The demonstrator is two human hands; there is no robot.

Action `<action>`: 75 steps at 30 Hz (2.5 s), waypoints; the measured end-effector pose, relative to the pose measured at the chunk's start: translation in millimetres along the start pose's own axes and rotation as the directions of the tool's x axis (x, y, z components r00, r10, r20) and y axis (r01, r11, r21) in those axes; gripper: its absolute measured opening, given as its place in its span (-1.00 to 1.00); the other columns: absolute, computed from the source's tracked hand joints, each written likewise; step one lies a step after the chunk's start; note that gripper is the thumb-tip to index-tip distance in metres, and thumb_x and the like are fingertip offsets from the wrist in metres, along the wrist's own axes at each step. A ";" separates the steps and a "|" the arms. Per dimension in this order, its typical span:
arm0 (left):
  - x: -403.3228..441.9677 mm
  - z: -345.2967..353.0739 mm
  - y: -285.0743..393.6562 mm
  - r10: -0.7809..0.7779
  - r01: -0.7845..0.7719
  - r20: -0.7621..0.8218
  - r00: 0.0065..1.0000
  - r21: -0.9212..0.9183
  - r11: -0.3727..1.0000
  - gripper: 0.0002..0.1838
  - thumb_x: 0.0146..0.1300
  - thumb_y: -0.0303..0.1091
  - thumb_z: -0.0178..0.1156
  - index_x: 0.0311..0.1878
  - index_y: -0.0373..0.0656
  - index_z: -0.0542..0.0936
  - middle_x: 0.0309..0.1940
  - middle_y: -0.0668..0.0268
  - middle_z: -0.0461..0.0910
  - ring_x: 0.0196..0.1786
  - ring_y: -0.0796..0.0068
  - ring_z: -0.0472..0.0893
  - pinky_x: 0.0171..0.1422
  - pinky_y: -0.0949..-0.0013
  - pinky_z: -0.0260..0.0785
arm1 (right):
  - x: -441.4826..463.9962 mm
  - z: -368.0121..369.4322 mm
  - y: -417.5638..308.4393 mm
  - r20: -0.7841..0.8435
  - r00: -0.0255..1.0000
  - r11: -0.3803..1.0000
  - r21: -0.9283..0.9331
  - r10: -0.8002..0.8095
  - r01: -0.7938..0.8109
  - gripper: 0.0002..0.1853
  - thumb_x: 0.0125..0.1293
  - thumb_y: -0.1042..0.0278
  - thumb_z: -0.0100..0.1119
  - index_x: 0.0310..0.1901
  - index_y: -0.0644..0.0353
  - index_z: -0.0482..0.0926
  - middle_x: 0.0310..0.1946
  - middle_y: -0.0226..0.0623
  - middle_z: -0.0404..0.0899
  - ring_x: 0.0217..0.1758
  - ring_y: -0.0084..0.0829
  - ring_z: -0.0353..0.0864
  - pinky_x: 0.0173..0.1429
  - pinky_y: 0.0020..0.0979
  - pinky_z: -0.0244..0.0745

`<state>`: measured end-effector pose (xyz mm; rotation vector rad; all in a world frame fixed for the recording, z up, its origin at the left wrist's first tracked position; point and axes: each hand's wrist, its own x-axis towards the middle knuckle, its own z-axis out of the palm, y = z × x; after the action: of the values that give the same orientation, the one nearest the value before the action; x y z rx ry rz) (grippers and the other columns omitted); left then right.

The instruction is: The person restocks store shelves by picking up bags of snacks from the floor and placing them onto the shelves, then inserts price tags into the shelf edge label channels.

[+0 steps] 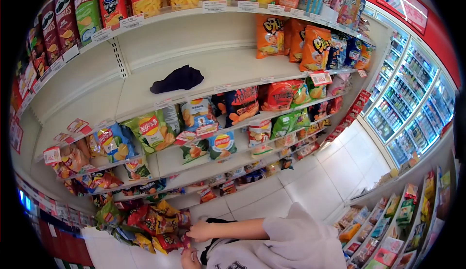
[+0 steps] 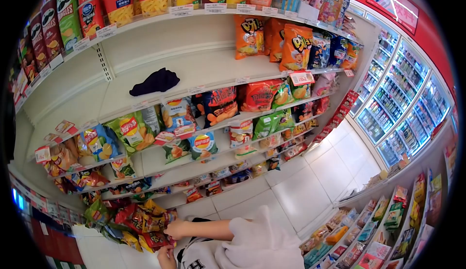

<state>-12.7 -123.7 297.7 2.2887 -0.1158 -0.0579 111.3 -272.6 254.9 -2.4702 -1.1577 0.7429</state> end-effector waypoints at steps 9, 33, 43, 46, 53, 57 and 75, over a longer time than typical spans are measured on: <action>12.1 24.8 32.5 0.117 -0.113 -0.045 0.992 0.099 0.989 -0.93 0.14 -0.57 0.10 -0.31 -0.27 0.54 -0.38 0.06 0.52 -0.28 -0.03 0.51 -0.19 0.14 0.33 | -20.8 6.7 6.6 -0.132 0.989 0.997 0.033 -0.068 0.073 -0.64 0.11 0.22 0.24 -0.09 0.18 0.51 -0.28 -0.05 0.61 -0.14 -0.04 0.61 -0.08 -0.12 0.51; -51.5 219.4 153.9 -0.233 0.255 -0.269 0.935 0.049 0.966 -0.85 0.07 -0.47 0.09 -0.26 -0.08 0.52 -0.36 0.31 0.51 -0.22 0.27 0.56 -0.07 0.28 0.35 | -171.2 -2.2 150.7 0.401 0.915 0.984 -0.137 -0.048 0.112 -0.52 0.21 0.20 0.17 0.13 0.19 0.40 -0.07 0.11 0.54 0.03 0.05 0.52 0.08 -0.10 0.44; -72.5 176.6 105.9 -0.326 0.359 -0.396 0.859 0.009 0.933 -0.95 0.16 -0.42 0.11 -0.31 -0.15 0.50 -0.46 0.27 0.50 -0.32 0.23 0.55 -0.19 0.24 0.36 | -100.0 -3.5 78.1 0.316 0.915 0.942 -0.135 -0.252 0.306 -0.56 0.22 0.19 0.15 0.11 0.14 0.42 -0.14 -0.02 0.55 -0.07 0.02 0.56 -0.03 -0.08 0.49; -78.3 133.4 80.8 -0.307 0.355 -0.457 0.835 0.021 0.935 -0.93 0.12 -0.40 0.12 -0.37 -0.17 0.47 -0.48 0.23 0.49 -0.34 0.20 0.54 -0.21 0.20 0.37 | -72.9 5.6 51.0 0.307 0.902 0.927 -0.123 -0.303 0.354 -0.57 0.21 0.19 0.16 0.10 0.11 0.43 -0.14 -0.04 0.56 -0.08 0.01 0.56 -0.04 -0.08 0.49; -102.1 39.5 13.9 -0.261 0.327 -0.485 0.835 0.054 0.943 -0.89 0.02 -0.41 0.12 -0.47 -0.24 0.44 -0.51 0.16 0.45 -0.35 0.09 0.51 -0.21 0.13 0.37 | -7.1 6.5 -30.0 0.224 0.911 0.921 -0.105 -0.346 0.376 -0.58 0.20 0.21 0.18 0.08 0.12 0.44 -0.16 -0.07 0.57 -0.09 0.00 0.56 -0.02 -0.09 0.48; -106.5 20.6 -24.7 -0.304 0.374 -0.407 0.861 0.104 0.922 -0.91 0.03 -0.40 0.12 -0.43 -0.19 0.46 -0.44 0.19 0.49 -0.24 0.17 0.53 -0.08 0.18 0.35 | 13.7 1.1 -53.8 0.237 0.913 0.941 0.019 -0.331 0.337 -0.60 0.23 0.25 0.16 0.07 0.22 0.43 -0.21 0.07 0.57 -0.08 0.08 0.53 0.04 -0.11 0.43; -6.1 -40.9 -137.4 -0.643 0.704 -0.294 0.707 0.208 0.679 -0.83 0.17 -0.24 0.13 -0.31 -0.13 0.50 -0.39 0.21 0.52 -0.23 0.22 0.54 -0.11 0.19 0.33 | 241.2 -44.7 -14.8 0.438 0.869 0.899 -0.247 -0.228 0.361 -0.57 0.22 0.20 0.14 0.11 0.12 0.42 -0.16 0.01 0.56 -0.08 0.02 0.56 -0.03 -0.07 0.49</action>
<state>-6.6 -2.3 221.4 2.5069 0.9112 -0.2096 257.6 -78.1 220.9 -2.3518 -1.9028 1.0691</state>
